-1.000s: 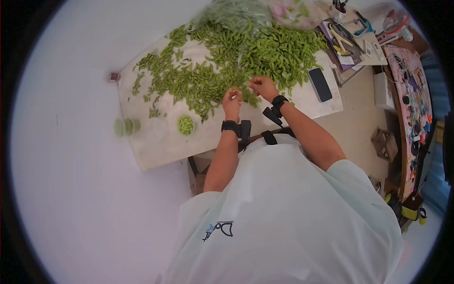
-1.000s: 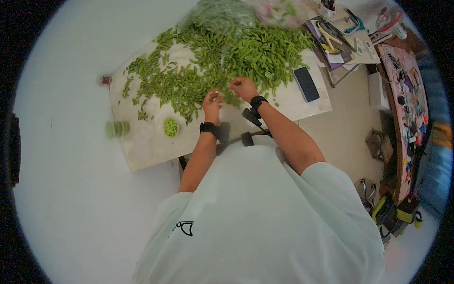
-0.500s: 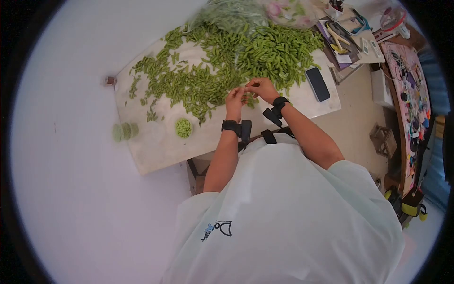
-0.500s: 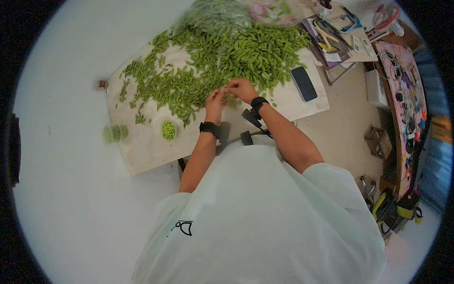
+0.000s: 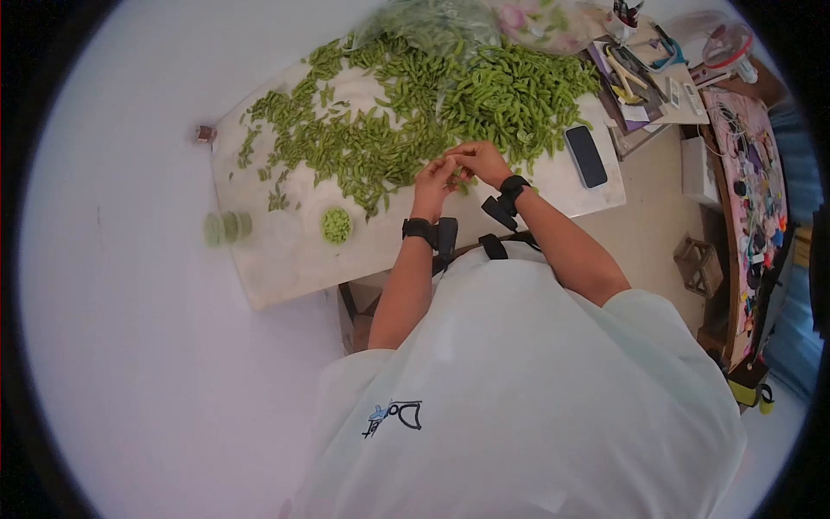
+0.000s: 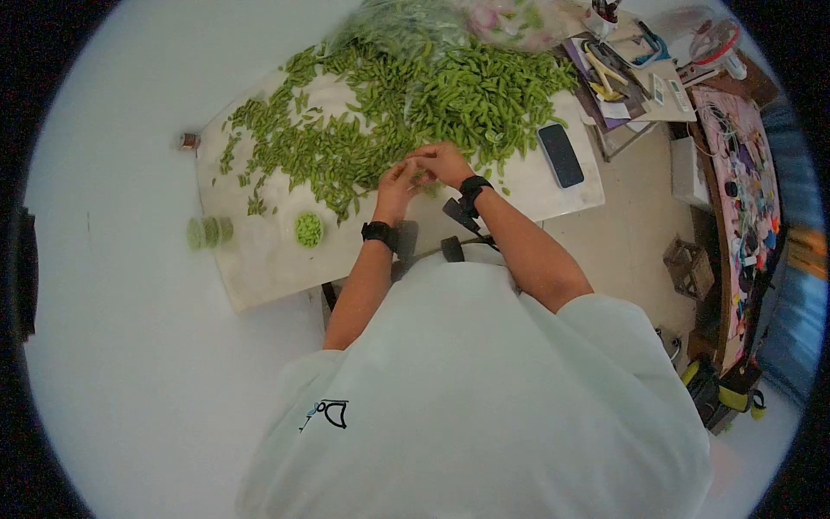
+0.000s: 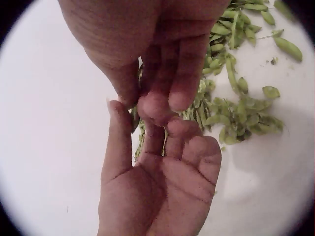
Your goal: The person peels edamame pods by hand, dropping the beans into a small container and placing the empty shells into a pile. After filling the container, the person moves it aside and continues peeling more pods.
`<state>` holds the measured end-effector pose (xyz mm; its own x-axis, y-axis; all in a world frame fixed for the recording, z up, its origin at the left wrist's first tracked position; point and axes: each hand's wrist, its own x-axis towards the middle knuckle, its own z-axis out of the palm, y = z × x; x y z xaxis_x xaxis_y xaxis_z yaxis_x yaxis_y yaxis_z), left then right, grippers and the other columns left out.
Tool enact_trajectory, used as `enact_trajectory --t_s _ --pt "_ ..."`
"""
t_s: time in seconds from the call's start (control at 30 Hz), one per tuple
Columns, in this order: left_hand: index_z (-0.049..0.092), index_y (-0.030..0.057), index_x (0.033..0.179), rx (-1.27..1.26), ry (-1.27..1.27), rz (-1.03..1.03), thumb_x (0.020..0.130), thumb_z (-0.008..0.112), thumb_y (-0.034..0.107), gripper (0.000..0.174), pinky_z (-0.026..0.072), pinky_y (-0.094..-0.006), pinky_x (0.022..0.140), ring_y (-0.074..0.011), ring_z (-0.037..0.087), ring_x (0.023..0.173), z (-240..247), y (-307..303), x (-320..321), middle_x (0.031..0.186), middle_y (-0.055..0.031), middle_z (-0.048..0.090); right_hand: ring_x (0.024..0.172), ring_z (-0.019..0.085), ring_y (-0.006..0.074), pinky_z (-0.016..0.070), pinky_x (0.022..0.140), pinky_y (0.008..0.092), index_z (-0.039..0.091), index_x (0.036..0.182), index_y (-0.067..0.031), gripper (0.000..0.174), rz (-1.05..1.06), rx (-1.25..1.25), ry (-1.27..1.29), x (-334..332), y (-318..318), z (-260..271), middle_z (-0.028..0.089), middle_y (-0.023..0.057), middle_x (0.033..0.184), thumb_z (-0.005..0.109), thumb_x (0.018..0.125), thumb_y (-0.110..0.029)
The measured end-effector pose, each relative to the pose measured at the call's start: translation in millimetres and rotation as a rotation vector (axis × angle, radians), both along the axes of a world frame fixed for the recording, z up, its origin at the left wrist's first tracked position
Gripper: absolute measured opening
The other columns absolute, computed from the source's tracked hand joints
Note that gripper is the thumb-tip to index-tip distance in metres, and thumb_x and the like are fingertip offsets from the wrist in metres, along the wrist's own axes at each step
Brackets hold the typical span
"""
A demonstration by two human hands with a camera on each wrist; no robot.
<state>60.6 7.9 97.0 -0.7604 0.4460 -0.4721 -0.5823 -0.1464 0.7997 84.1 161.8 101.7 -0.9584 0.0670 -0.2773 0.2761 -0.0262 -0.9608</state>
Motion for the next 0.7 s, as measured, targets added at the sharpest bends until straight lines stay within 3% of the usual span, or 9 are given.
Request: enact_trajectory --t_s 0.1,0.2,0.3,0.4,0.5,0.6,0.7 --pt "0.057 0.0035 0.104 -0.022 0.006 -0.087 0.090 0.061 0.030 0.031 0.0484 -0.0297 0.073 -0.0153 0.057 0.086 -12.1 -7.5 -5.8 0.100 -0.0049 0.059 0.055 0.061 0.0086 0.0491 0.049 0.0227 0.068 0.102 -0.0003 0.022 -0.017 -0.020 -0.040 0.5 1.0 -3.3 0.067 0.0053 0.074 0.061 0.089 -0.017" --pt "0.057 0.0044 0.104 0.060 -0.019 -0.054 0.090 0.061 0.029 0.029 0.0475 -0.0293 0.073 -0.0136 0.055 0.085 -25.1 -9.1 -9.2 0.100 -0.0047 0.059 0.055 0.061 0.0088 0.0491 0.049 0.0224 0.067 0.096 0.0003 0.020 -0.054 -0.032 -0.032 3.1 -1.3 -7.2 0.066 0.0056 0.073 0.059 0.090 -0.017" --pt "0.056 0.0045 0.103 -0.028 -0.014 0.101 0.091 0.061 0.028 0.027 0.0465 -0.0285 0.073 -0.0121 0.052 0.082 -27.4 -8.9 -5.2 0.096 -0.0026 0.057 0.057 0.062 0.0100 0.0489 0.049 0.0229 0.064 0.090 0.0009 0.018 0.005 0.118 -0.030 1.7 -11.3 -10.1 0.067 0.0067 0.074 0.057 0.091 -0.016" --pt "0.055 0.0053 0.104 0.043 -0.044 0.284 0.091 0.060 0.028 0.026 0.0454 -0.0287 0.071 -0.0118 0.049 0.079 -33.8 -14.7 -5.1 0.090 -0.0005 0.053 0.060 0.062 0.0112 0.0489 0.049 0.0254 0.060 0.086 0.0004 0.016 0.140 0.090 -0.004 0.3 -19.6 -7.9 0.066 0.0076 0.074 0.056 0.090 -0.014" --pt "0.056 0.0062 0.107 0.145 -0.100 0.415 0.091 0.060 0.029 0.028 0.0443 -0.0296 0.069 -0.0121 0.049 0.081 -36.4 -25.4 -10.0 0.087 0.0005 0.049 0.062 0.062 0.0145 0.0493 0.053 0.0289 0.060 0.091 -0.0004 0.016 0.065 0.239 0.051 3.5 -14.9 -4.6 0.065 0.0072 0.071 0.056 0.090 -0.015" --pt "0.056 0.0063 0.112 0.118 -0.072 0.318 0.091 0.060 0.031 0.033 0.0429 -0.0298 0.067 -0.0124 0.049 0.078 -29.8 -28.2 -5.9 0.088 -0.0001 0.052 0.066 0.062 0.0169 0.0495 0.057 0.0310 0.059 0.100 -0.0027 0.019 -0.299 0.549 0.049 4.3 -3.7 -18.5 0.065 0.0070 0.072 0.056 0.090 -0.018" --pt "0.057 0.0061 0.114 0.111 -0.054 0.224 0.092 0.058 0.031 0.033 0.0427 -0.0283 0.066 -0.0123 0.050 0.076 -22.5 -22.5 -2.0 0.089 -0.0008 0.055 0.069 0.061 0.0172 0.0486 0.059 0.0312 0.058 0.109 -0.0054 0.025 -0.402 0.925 0.241 1.7 -0.6 -30.8 0.064 0.0053 0.076 0.056 0.091 -0.022"
